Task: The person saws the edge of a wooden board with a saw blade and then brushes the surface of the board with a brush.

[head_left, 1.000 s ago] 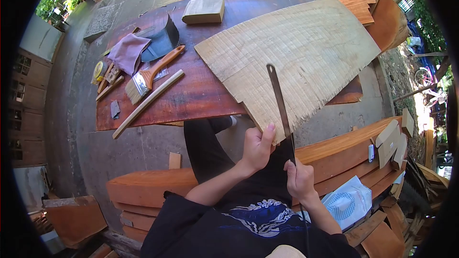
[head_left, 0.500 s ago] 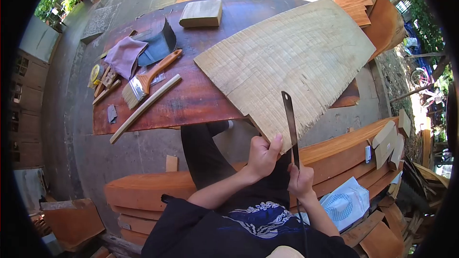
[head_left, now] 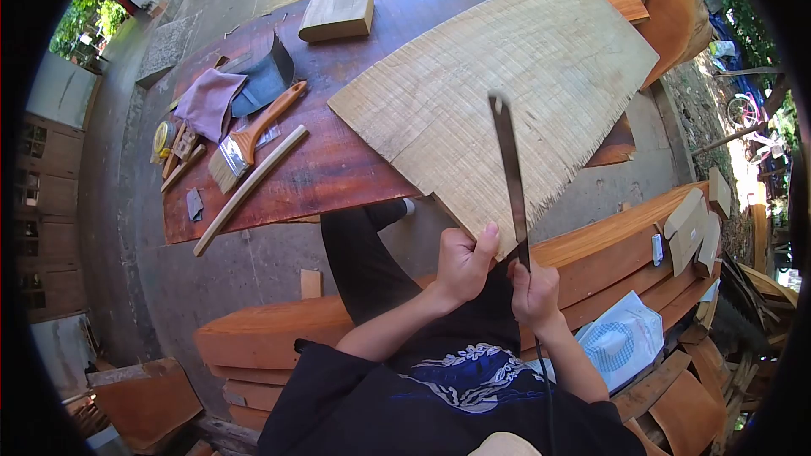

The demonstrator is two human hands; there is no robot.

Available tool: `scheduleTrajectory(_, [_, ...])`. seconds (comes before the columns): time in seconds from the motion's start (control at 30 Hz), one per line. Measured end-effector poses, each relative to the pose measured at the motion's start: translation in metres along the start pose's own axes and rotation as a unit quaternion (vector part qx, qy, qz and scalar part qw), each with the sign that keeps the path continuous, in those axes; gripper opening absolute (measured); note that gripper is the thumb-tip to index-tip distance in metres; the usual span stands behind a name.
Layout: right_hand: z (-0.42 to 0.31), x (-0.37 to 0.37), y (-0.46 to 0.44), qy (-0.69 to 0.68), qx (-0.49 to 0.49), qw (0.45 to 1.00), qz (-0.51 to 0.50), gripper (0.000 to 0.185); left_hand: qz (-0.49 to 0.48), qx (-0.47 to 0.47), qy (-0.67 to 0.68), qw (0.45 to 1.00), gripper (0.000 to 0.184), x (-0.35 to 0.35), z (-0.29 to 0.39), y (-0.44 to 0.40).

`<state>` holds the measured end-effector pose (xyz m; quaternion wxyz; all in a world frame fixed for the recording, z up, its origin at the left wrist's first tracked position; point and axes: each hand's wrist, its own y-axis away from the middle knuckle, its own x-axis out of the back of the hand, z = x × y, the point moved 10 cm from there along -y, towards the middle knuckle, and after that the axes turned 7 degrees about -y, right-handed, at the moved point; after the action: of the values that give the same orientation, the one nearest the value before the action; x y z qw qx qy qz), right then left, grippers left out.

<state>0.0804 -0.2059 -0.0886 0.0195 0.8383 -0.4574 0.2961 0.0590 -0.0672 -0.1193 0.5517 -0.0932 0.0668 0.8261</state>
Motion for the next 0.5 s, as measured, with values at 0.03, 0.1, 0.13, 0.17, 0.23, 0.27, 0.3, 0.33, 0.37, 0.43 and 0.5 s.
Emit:
scheduleTrajectory(0.03, [0.007, 0.0, 0.007, -0.009, 0.012, 1.0, -0.004, 0.02, 0.006, 0.003, 0.004, 1.0, 0.046, 0.002, 0.001, -0.002])
scheduleTrajectory(0.1, [0.004, 0.003, 0.005, -0.009, 0.004, 1.0, -0.012, 0.02, 0.023, 0.017, 0.015, 0.999, 0.046, 0.002, -0.001, 0.0])
scheduleTrajectory(0.13, [-0.015, 0.003, -0.008, -0.005, -0.003, 1.0, -0.01, 0.02, 0.021, 0.012, 0.017, 1.0, 0.046, 0.001, -0.001, 0.002])
scheduleTrajectory(0.17, [-0.026, 0.002, -0.018, -0.001, -0.014, 1.0, -0.005, 0.02, 0.017, 0.009, 0.019, 1.0, 0.046, 0.0, -0.002, 0.003])
scheduleTrajectory(0.23, [-0.021, 0.0, -0.019, 0.003, -0.005, 1.0, -0.002, 0.02, 0.012, 0.004, 0.014, 1.0, 0.047, 0.0, -0.002, 0.001])
scheduleTrajectory(0.27, [-0.008, -0.003, -0.007, 0.001, 0.004, 1.0, -0.01, 0.02, 0.009, 0.007, 0.005, 1.0, 0.047, 0.003, -0.001, 0.001])
scheduleTrajectory(0.3, [-0.002, -0.006, -0.002, 0.001, 0.016, 1.0, -0.018, 0.019, 0.005, 0.007, -0.003, 1.0, 0.047, 0.005, -0.001, -0.001])
scheduleTrajectory(0.33, [0.002, -0.007, 0.002, -0.007, 0.018, 1.0, -0.022, 0.02, 0.015, 0.011, 0.005, 1.0, 0.047, 0.007, -0.001, -0.003])
scheduleTrajectory(0.37, [0.005, -0.007, 0.005, -0.014, 0.018, 0.999, -0.028, 0.02, 0.025, 0.018, 0.014, 0.999, 0.047, 0.007, -0.003, -0.003])
scheduleTrajectory(0.43, [-0.003, -0.006, 0.001, -0.025, 0.001, 0.999, -0.027, 0.02, 0.032, 0.024, 0.018, 0.999, 0.047, 0.006, -0.004, 0.002])
scheduleTrajectory(0.5, [-0.023, -0.003, -0.022, -0.03, -0.016, 0.999, -0.006, 0.02, 0.025, 0.004, 0.004, 1.0, 0.047, 0.003, 0.004, 0.001])
